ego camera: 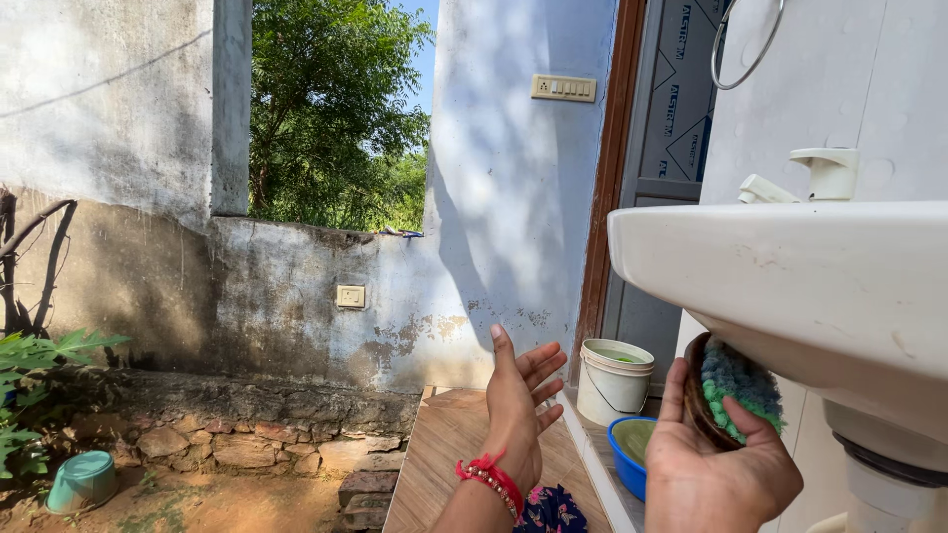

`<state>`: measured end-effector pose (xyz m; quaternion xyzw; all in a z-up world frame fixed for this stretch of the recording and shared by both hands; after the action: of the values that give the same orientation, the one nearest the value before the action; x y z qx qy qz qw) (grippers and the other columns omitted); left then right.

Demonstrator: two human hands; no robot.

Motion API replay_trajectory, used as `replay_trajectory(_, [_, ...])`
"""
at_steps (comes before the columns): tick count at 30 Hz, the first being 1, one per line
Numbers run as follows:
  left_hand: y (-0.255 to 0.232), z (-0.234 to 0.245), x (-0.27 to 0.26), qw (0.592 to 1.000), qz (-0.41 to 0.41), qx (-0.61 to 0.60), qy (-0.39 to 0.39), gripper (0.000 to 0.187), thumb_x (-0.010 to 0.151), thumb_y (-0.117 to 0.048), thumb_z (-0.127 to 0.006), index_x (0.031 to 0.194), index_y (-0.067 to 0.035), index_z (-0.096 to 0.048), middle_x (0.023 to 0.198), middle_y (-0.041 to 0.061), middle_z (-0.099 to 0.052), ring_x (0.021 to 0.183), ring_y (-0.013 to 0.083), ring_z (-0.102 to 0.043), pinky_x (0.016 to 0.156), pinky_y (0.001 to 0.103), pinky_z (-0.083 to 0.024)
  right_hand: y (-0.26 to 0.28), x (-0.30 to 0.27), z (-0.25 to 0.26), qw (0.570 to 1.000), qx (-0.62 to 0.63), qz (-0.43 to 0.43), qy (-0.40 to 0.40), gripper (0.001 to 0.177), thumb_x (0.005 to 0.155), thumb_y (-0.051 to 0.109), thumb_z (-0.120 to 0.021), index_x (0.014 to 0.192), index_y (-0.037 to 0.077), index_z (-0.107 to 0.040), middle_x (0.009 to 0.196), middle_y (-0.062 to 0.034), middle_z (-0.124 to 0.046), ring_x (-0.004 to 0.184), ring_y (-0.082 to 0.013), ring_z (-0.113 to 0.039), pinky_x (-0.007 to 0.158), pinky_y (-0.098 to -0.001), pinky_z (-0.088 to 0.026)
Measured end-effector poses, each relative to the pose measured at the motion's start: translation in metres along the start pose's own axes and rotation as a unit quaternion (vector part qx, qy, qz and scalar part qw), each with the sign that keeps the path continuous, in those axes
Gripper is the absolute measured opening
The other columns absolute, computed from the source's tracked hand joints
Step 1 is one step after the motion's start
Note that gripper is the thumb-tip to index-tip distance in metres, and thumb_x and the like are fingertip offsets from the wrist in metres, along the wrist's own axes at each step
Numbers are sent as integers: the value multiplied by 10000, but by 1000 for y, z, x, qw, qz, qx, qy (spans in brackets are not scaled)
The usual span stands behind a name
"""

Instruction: The person scrubs the underside and outer edges of a wall-mounted sink using a small brush, reaching around the drainage pipe and mounting brackets.

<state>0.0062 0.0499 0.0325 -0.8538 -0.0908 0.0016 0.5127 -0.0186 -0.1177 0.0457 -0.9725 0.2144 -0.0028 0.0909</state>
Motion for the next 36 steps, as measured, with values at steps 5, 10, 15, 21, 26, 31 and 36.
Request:
replay_trajectory(5, [8,7,12,999,15,-29,-3,945,878,-819,-182,1266,-156,-732,1280,21,-748,1157,202,-613,1020,405,-484,4,9,1,997,-12,-8,77,579,787,-16,-512,1351,-143,-538,1341,-306,-593,1237,-479,-637,1021,-588,-524])
replay_trajectory(10, [22,4,23,999,35,-28,15,947,875,-817,-174,1268,-159,-732,1279,12,-752,1143,203,-612,998,394,-486,24,56,12,978,-50,-34,200,578,879,-26,-533,1451,-86,-472,1460,-311,-496,1346,-502,-538,1117,-610,-433])
replay_trajectory(15, [31,4,34,998,40,-29,40,945,881,-817,-159,1281,-162,-711,1292,6,-753,1162,179,-605,983,372,-476,30,59,14,981,-71,-22,177,618,851,-42,-514,1462,-94,-440,1457,-314,-490,1348,-514,-545,1114,-610,-444])
replay_trajectory(21, [49,0,55,995,59,-62,46,929,890,-804,-171,1263,-155,-721,1291,11,-758,1189,187,-612,974,371,-474,23,37,6,996,-69,34,41,660,772,-24,-477,1417,-161,-452,1377,-330,-543,1268,-510,-612,1050,-601,-501])
replay_trajectory(26, [59,-6,66,991,71,-91,63,928,894,-801,-180,1239,-141,-735,1259,22,-770,1180,219,-628,1005,399,-476,18,48,4,993,-75,40,81,637,795,-64,-474,1430,-111,-492,1383,-317,-536,1279,-502,-598,1060,-617,-480])
replay_trajectory(31, [57,-1,71,990,81,-90,70,934,896,-801,-177,1229,-134,-740,1244,29,-773,1185,221,-624,1043,416,-473,11,68,15,981,-55,-36,182,664,846,-101,-458,1507,-120,-405,1446,-338,-507,1337,-527,-548,1098,-611,-440])
replay_trajectory(36, [56,11,83,990,65,-96,85,951,889,-808,-179,1258,-128,-731,1264,38,-762,1183,227,-608,1053,421,-449,1,63,20,985,-34,-32,164,663,825,-104,-444,1481,-102,-352,1438,-342,-517,1324,-521,-563,1087,-615,-447])
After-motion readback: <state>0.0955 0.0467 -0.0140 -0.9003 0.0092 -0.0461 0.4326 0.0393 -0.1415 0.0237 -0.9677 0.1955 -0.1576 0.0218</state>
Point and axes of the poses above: each hand's wrist, its own x-axis towards the middle knuckle, its own z-axis out of the back of the hand, y = z × x, the point moved 1 cm from there along x, towards the middle knuckle
